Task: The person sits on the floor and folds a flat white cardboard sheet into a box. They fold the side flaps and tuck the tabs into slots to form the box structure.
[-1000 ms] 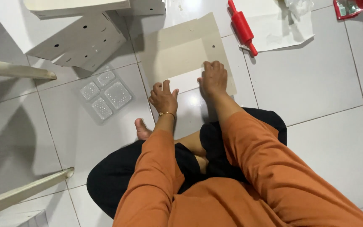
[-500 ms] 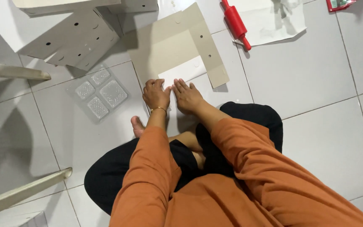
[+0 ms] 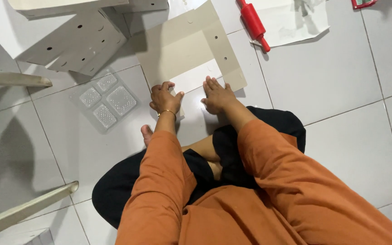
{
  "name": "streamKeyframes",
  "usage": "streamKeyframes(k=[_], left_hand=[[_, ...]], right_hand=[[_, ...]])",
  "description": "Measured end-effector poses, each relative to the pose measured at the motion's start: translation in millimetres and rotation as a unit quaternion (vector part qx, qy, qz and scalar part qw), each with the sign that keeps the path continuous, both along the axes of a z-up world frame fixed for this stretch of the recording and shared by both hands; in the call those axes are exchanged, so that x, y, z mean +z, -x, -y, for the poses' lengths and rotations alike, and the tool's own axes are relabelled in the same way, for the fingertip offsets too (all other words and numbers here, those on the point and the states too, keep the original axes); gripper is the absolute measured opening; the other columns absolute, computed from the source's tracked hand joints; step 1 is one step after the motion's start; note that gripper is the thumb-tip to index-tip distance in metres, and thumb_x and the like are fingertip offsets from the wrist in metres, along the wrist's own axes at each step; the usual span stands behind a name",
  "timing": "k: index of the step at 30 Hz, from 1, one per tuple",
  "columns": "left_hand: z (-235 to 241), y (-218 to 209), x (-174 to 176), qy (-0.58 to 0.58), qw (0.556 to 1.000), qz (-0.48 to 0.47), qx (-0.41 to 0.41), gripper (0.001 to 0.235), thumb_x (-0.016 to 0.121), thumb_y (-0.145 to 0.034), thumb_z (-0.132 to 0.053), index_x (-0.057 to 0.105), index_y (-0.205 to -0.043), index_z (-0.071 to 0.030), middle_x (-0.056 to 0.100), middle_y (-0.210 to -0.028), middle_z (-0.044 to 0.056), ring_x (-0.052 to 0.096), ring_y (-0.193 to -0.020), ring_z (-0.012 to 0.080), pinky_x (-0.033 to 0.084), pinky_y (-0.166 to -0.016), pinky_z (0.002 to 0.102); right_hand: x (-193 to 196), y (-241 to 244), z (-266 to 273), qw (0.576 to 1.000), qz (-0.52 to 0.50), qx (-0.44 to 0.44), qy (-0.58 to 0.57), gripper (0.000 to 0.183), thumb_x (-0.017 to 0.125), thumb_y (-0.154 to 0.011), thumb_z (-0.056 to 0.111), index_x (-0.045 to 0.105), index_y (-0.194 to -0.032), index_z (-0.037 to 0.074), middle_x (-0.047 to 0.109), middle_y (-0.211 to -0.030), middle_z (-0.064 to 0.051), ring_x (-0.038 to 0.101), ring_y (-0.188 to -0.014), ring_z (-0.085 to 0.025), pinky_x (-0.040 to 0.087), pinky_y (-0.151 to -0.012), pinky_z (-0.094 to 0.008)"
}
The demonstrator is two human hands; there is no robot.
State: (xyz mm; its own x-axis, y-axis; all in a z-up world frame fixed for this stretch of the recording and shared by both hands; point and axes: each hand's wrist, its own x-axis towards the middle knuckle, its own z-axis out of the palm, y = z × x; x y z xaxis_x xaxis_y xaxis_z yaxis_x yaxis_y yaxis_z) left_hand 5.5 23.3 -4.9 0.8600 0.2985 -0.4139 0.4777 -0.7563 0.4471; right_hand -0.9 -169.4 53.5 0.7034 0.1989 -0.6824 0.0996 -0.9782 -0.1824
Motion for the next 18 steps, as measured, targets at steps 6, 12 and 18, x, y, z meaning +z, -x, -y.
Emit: streamKeyframes(k=[6,12,18], left_hand=[[-1.1,-0.3,-0.3,0.009,1.000,-0.005,0.005,0.041,0.085,-0.083,-0.040,0.063,-0.117,-0.036,0.046,-0.137,-0.001,0.045,-0.136,0.0264,0.032,-0.111,0.047],[-1.8,-2.7,-1.9,0.002,1.000,-0.006,-0.003,0.043,0.085,-0.081,-0.043,0.061,-0.116,-0.036,0.046,-0.136,-0.001,0.045,-0.135,0.0277,0.034,-0.109,0.049],[-5.7,-2.4,-9.3,-0.003,1.000,-0.011,0.000,0.045,0.087,-0.078,-0.044,0.061,-0.115,-0.037,0.047,-0.136,-0.002,0.045,-0.134,0.0278,0.034,-0.109,0.048]], right_hand=[[11.1,-2.3,18.0,0.999,0.013,-0.031,0.015,0.071,0.033,-0.107,0.048,0.023,-0.165,0.010,0.016,-0.173,-0.009,0.015,-0.159,-0.024,0.009,-0.123,-0.065],[-14.1,-7.4,28.2,0.995,0.061,-0.049,0.059,0.073,0.039,-0.103,0.049,0.030,-0.162,0.007,0.024,-0.171,-0.012,0.012,-0.159,-0.034,-0.005,-0.117,-0.075],[-38.8,20.2,-46.0,0.982,0.131,0.129,-0.050,0.061,0.039,-0.100,0.020,0.038,-0.160,0.005,0.033,-0.167,-0.017,0.024,-0.157,-0.034,0.020,-0.123,-0.066]])
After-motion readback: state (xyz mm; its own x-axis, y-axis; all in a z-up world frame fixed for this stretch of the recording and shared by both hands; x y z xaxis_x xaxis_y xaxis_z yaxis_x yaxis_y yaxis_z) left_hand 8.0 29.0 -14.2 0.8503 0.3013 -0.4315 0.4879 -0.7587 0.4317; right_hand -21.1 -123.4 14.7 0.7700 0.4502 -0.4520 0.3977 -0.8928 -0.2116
